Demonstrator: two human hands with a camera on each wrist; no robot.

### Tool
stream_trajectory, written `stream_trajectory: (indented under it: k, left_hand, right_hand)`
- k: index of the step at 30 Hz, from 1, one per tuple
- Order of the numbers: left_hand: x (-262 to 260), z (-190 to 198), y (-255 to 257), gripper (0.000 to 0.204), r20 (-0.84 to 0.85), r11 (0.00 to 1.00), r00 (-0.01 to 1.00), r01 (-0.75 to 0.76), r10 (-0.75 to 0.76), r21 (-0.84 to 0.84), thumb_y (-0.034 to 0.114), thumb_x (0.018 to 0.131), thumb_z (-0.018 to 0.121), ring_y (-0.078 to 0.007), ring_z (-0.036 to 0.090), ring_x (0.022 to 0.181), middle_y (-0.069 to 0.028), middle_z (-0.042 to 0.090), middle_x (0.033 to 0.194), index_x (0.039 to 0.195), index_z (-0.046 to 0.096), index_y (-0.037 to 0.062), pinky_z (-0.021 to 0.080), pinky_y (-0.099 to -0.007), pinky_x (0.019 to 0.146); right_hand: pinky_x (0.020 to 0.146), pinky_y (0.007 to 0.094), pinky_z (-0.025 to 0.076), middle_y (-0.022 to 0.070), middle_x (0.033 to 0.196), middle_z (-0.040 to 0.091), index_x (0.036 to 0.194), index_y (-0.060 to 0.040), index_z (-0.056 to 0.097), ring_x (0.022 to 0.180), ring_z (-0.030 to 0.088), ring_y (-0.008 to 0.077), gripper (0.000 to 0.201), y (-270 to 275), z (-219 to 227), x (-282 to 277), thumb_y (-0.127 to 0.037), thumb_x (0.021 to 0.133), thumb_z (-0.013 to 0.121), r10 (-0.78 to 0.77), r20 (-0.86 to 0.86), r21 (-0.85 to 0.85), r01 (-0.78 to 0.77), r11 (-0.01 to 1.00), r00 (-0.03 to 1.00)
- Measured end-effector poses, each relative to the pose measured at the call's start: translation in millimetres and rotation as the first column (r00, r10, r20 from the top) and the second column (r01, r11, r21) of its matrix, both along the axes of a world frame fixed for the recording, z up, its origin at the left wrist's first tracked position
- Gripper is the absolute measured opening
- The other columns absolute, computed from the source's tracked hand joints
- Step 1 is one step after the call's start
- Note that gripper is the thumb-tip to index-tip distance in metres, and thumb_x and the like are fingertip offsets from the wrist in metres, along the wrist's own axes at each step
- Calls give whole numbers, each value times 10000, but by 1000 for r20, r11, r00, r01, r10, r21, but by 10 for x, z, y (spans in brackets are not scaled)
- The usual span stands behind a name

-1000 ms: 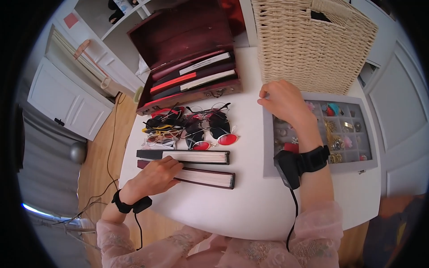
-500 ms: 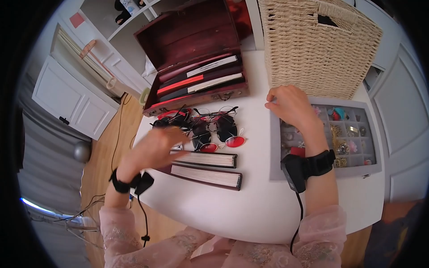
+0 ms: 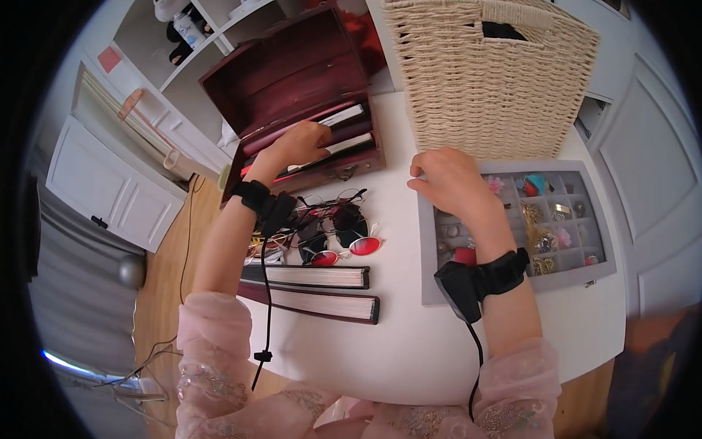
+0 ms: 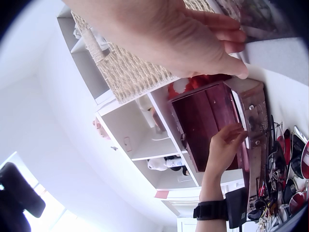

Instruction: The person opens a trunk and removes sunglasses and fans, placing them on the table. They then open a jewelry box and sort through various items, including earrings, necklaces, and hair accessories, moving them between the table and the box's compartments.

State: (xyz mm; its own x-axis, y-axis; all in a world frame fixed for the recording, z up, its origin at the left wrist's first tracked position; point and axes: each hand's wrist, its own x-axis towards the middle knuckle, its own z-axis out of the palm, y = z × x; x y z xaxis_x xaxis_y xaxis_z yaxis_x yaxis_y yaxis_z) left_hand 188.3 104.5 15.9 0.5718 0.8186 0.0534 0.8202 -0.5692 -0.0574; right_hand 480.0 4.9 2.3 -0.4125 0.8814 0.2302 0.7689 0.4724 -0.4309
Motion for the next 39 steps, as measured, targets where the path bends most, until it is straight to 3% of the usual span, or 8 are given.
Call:
stream_trajectory:
  k: [3,8,17,21,23,27,29,39]
  left_hand:
    - [32,-88,98,270,48,998,999,14,-11,-58,119,664,703,-345,611,865,-180,648,887,896,631,3,485,-399,747]
    - [18,-294,162,211,-227,985,960,-170,164,-7,54,665,648,-369,608,926,-219,640,934,864,639,-15,495,-417,806]
    - [-177,-357,199,327,-189,996,979,-85,78,-29,113,725,653,-374,567,990,-219,612,977,1004,542,-17,455,-427,861]
    - [-153,48,-14,318,-101,997,992,-73,70,-19,105,741,641,-393,562,968,-235,596,987,1006,532,-35,450,-441,845]
    - [-173,294,-187,321,62,997,998,-5,0,73,98,752,633,-413,553,948,-242,584,995,1014,524,-53,445,-449,837]
    - [-242,675,-649,407,58,946,980,167,-190,276,92,746,650,-417,540,965,-225,575,1042,1103,521,-54,447,-442,848]
    - [-88,891,-1095,399,50,992,999,10,-17,127,70,753,641,-411,535,985,-221,571,1062,1112,522,-56,448,-435,857]
    - [-88,630,-2326,312,-30,961,999,8,-17,-276,67,756,647,-338,567,902,-144,543,936,1026,501,9,473,-419,754]
  right_hand:
    - [726,390,496,125,818,671,842,-34,681,818,635,301,177,12,-17,1,-183,747,677,7,-2,8,-7,1000,1000]
    - [685,388,486,132,736,647,842,-29,678,742,629,299,186,60,-115,24,-183,738,674,44,-37,66,-42,997,998]
    - [694,390,488,149,742,648,846,-25,679,749,633,302,187,34,-58,5,-177,738,674,32,-25,56,-31,998,999]
    - [745,394,494,158,825,667,840,-18,680,827,637,311,174,14,-23,-9,-161,741,679,7,2,6,-7,1000,1000]
    - [749,395,492,154,826,668,841,-20,679,829,636,310,173,14,-16,-6,-163,743,678,11,-1,2,-11,1000,1000]
    - [757,398,489,140,829,670,845,-31,679,833,634,308,174,25,-33,-8,-176,750,678,-4,-16,-35,4,999,1000]
    - [758,396,489,139,832,671,849,-36,680,835,634,307,173,11,-9,-12,-179,751,678,-2,-3,-39,2,999,1000]
    - [756,389,489,148,824,665,860,-42,681,828,632,311,179,28,-3,-21,-181,748,678,-23,22,-47,24,999,999]
